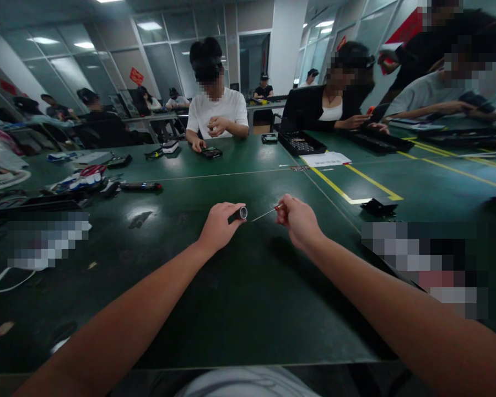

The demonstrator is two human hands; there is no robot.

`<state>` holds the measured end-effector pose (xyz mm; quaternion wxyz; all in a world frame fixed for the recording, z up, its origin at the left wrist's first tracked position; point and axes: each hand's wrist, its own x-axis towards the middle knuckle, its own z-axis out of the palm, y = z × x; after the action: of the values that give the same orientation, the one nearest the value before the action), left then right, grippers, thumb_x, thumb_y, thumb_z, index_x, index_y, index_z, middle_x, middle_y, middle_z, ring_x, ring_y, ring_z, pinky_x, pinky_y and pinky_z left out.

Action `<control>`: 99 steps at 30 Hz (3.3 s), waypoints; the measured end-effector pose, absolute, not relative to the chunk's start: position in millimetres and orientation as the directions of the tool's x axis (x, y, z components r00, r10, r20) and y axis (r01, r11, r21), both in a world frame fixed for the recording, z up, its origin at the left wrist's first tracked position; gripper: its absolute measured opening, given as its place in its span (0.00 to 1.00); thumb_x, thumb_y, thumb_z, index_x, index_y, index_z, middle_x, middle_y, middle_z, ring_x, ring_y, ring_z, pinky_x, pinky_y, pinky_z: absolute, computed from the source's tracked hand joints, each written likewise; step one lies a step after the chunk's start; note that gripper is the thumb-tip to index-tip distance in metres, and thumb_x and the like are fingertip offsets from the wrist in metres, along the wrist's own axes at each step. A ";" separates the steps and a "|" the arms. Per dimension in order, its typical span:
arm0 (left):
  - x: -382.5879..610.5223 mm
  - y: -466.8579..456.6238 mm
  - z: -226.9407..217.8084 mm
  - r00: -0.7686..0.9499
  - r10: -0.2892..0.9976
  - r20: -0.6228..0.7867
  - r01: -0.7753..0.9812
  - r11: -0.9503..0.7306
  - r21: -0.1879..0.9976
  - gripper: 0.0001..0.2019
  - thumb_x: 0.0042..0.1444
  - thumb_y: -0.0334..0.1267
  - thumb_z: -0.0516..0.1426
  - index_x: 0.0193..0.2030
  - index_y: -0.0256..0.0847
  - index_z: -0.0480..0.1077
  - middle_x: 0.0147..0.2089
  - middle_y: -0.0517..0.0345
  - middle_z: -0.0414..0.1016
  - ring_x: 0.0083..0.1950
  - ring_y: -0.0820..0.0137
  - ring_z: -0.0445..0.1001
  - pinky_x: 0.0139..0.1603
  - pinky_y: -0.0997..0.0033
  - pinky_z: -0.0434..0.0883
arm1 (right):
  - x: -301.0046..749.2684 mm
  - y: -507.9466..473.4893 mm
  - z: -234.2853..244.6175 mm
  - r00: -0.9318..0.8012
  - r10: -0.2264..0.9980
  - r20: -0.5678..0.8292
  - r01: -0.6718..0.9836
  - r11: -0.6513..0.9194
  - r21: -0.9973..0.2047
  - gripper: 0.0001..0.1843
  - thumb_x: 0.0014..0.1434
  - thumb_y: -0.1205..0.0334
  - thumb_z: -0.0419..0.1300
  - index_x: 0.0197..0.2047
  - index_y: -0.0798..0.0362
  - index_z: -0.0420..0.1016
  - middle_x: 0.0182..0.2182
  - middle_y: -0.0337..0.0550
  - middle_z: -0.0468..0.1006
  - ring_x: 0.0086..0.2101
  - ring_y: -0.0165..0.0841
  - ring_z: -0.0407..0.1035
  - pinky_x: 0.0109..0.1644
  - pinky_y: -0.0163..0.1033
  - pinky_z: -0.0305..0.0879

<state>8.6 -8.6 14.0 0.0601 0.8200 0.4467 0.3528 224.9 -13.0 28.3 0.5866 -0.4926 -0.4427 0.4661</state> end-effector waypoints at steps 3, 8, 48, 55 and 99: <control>6.8 -5.8 11.8 0.337 0.814 0.473 0.709 -0.550 0.442 0.19 0.59 0.35 0.64 0.58 0.45 0.73 0.53 0.53 0.79 0.55 0.60 0.73 0.60 0.51 0.67 | 225.5 -9.5 23.2 0.200 0.978 0.064 -0.106 0.086 -0.991 0.15 0.63 0.49 0.56 0.30 0.49 0.66 0.22 0.35 0.67 0.20 0.30 0.61 0.27 0.39 0.66; 7.9 -7.5 11.6 0.362 0.803 0.473 0.710 -0.566 0.418 0.18 0.60 0.35 0.63 0.57 0.47 0.74 0.53 0.54 0.78 0.54 0.59 0.73 0.61 0.49 0.65 | 218.9 -15.1 23.1 0.215 0.969 0.126 -0.087 0.147 -0.985 0.14 0.63 0.48 0.56 0.34 0.49 0.68 0.26 0.37 0.71 0.24 0.30 0.66 0.29 0.38 0.67; 13.3 -13.1 11.2 0.313 0.810 0.496 0.629 -0.568 0.531 0.18 0.57 0.34 0.66 0.54 0.44 0.74 0.49 0.55 0.79 0.51 0.62 0.75 0.55 0.57 0.70 | 214.8 -39.7 38.3 0.072 0.873 0.482 0.293 0.443 -0.847 0.09 0.65 0.54 0.57 0.41 0.50 0.72 0.32 0.40 0.76 0.32 0.33 0.70 0.38 0.41 0.65; 6.2 -8.0 11.7 0.330 0.801 0.500 0.716 -0.557 0.420 0.18 0.61 0.35 0.63 0.58 0.46 0.73 0.53 0.54 0.78 0.55 0.60 0.73 0.57 0.53 0.69 | 224.4 -13.0 28.7 0.238 0.971 0.036 -0.230 0.092 -0.969 0.15 0.61 0.48 0.60 0.30 0.50 0.69 0.22 0.35 0.67 0.22 0.29 0.61 0.30 0.38 0.67; 13.0 -13.8 14.5 0.307 0.820 0.484 0.670 -0.547 0.502 0.18 0.58 0.36 0.65 0.56 0.47 0.74 0.52 0.55 0.79 0.53 0.60 0.74 0.59 0.53 0.68 | 218.6 -37.9 39.2 0.051 0.886 0.461 0.339 0.419 -0.843 0.20 0.69 0.44 0.51 0.37 0.50 0.75 0.24 0.37 0.72 0.26 0.33 0.67 0.32 0.39 0.61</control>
<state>13.0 -13.8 14.5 0.1038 0.8017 0.4645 0.3617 218.6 -37.9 39.2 0.5454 -0.4773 -0.6417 0.2507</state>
